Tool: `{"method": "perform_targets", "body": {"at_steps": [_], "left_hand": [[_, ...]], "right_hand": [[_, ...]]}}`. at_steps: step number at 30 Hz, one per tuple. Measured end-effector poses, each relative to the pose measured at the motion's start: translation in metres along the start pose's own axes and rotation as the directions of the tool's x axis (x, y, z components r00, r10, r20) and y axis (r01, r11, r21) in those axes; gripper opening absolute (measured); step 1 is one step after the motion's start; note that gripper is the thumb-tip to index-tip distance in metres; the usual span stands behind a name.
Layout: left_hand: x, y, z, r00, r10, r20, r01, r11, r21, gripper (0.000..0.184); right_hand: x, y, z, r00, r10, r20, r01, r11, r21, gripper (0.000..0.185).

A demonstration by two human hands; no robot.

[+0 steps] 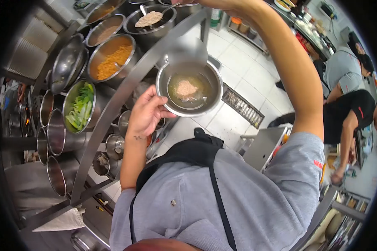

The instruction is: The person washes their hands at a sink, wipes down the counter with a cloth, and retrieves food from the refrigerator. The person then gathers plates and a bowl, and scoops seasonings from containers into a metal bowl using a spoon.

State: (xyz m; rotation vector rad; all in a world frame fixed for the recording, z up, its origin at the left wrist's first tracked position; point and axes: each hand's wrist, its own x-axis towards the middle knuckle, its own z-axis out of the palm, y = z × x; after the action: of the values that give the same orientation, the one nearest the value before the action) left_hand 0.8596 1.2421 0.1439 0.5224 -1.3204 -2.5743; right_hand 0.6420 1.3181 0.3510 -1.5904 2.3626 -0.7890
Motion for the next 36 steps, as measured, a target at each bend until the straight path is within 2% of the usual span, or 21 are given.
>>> {"method": "perform_targets", "body": {"at_steps": [2,4,8,9,10,12,14,15,16,19,20,21,23,24,26,27,29,32,34,35,36], "left_hand": [[0.006,-0.003,0.002,0.999,0.005,0.045,-0.003,1.0,-0.025,0.009],[0.012,-0.006,0.004,0.996,0.006,0.085,-0.005,1.0,-0.013,0.008],[0.021,-0.011,0.007,0.993,-0.017,0.117,0.016,1.0,0.008,0.004],[0.023,-0.012,0.009,0.993,-0.033,0.115,0.032,0.999,0.009,0.004],[0.024,-0.015,0.008,0.992,-0.044,0.119,0.043,0.999,0.014,0.004],[0.026,-0.024,0.003,0.993,-0.051,0.102,0.049,0.999,0.015,0.004],[0.023,-0.03,0.002,0.995,-0.05,0.085,0.048,0.999,0.025,0.004],[0.021,-0.032,0.002,0.997,-0.041,0.068,0.039,0.999,0.037,0.005],[0.019,-0.037,0.0,0.999,-0.021,0.038,0.018,0.998,0.064,0.005],[0.013,-0.053,-0.012,0.999,-0.034,0.004,0.034,0.997,0.069,0.012],[0.01,-0.056,-0.014,0.998,-0.055,0.003,0.055,0.997,0.053,0.014],[0.007,-0.057,-0.015,0.998,-0.064,-0.012,0.064,0.996,0.064,0.014],[-0.003,-0.059,-0.015,0.996,-0.084,-0.042,0.087,0.994,0.066,0.013],[-0.009,-0.059,-0.015,0.996,-0.081,-0.041,0.083,0.994,0.071,0.013],[-0.017,-0.06,-0.016,0.992,-0.082,-0.094,0.09,0.993,0.08,0.012],[-0.019,-0.062,-0.02,0.991,-0.096,-0.091,0.103,0.992,0.076,0.01],[-0.018,-0.068,-0.028,0.991,-0.096,-0.088,0.102,0.992,0.072,0.008],[-0.011,-0.081,-0.034,0.991,-0.115,-0.071,0.117,0.993,0.032,0.005],[-0.003,-0.084,-0.027,0.984,-0.146,-0.104,0.151,0.988,0.04,0.006],[0.006,-0.092,-0.029,0.98,-0.16,-0.117,0.164,0.986,0.022,0.007],[0.014,-0.093,-0.024,0.975,-0.168,-0.149,0.172,0.985,0.02,0.004]], "right_hand": [[-0.026,0.013,0.001,0.995,0.089,0.035,-0.087,0.995,-0.054,0.017],[-0.05,0.03,0.008,0.996,0.058,0.072,-0.056,0.998,-0.035,0.015],[-0.089,0.061,0.033,0.992,-0.055,0.111,0.052,0.998,0.028,0.011],[-0.098,0.072,0.045,0.979,-0.184,0.09,0.177,0.981,0.08,0.01],[-0.106,0.077,0.055,0.919,-0.391,0.049,0.394,0.908,-0.139,0.011],[-0.121,0.076,0.056,0.867,-0.496,0.042,0.462,0.77,-0.441,0.012],[-0.121,0.075,0.054,0.8,-0.584,-0.14,0.42,0.71,-0.565,0.011],[-0.115,0.068,0.052,0.712,-0.627,-0.315,0.465,0.758,-0.457,0.009],[-0.108,0.055,0.051,0.69,-0.582,-0.431,0.364,0.793,-0.488,0.008],[-0.06,0.022,0.049,0.565,-0.58,-0.587,0.397,0.815,-0.423,0.01],[-0.047,0.002,0.049,0.676,-0.458,-0.577,0.33,0.889,-0.319,0.013],[-0.017,0.0,0.053,0.672,-0.495,-0.551,0.407,0.868,-0.284,0.015],[0.022,-0.027,0.065,0.73,-0.451,-0.514,0.379,0.892,-0.245,0.018],[0.039,-0.036,0.069,0.781,-0.484,-0.395,0.385,0.871,-0.304,0.016],[0.066,-0.05,0.083,0.719,-0.624,-0.306,0.594,0.78,-0.196,0.014],[0.07,-0.051,0.084,0.724,-0.616,-0.31,0.587,0.786,-0.194,0.014],[0.06,-0.052,0.078,0.554,-0.686,-0.471,0.588,0.724,-0.361,0.015],[0.014,-0.026,0.067,0.467,-0.634,-0.616,0.601,0.739,-0.305,0.017],[-0.014,0.015,0.058,0.496,-0.607,-0.621,0.599,0.757,-0.261,0.015],[-0.034,0.036,0.053,0.516,-0.599,-0.612,0.539,0.782,-0.311,0.015],[-0.044,0.068,0.053,0.441,-0.602,-0.666,0.556,0.766,-0.324,0.016]]}}
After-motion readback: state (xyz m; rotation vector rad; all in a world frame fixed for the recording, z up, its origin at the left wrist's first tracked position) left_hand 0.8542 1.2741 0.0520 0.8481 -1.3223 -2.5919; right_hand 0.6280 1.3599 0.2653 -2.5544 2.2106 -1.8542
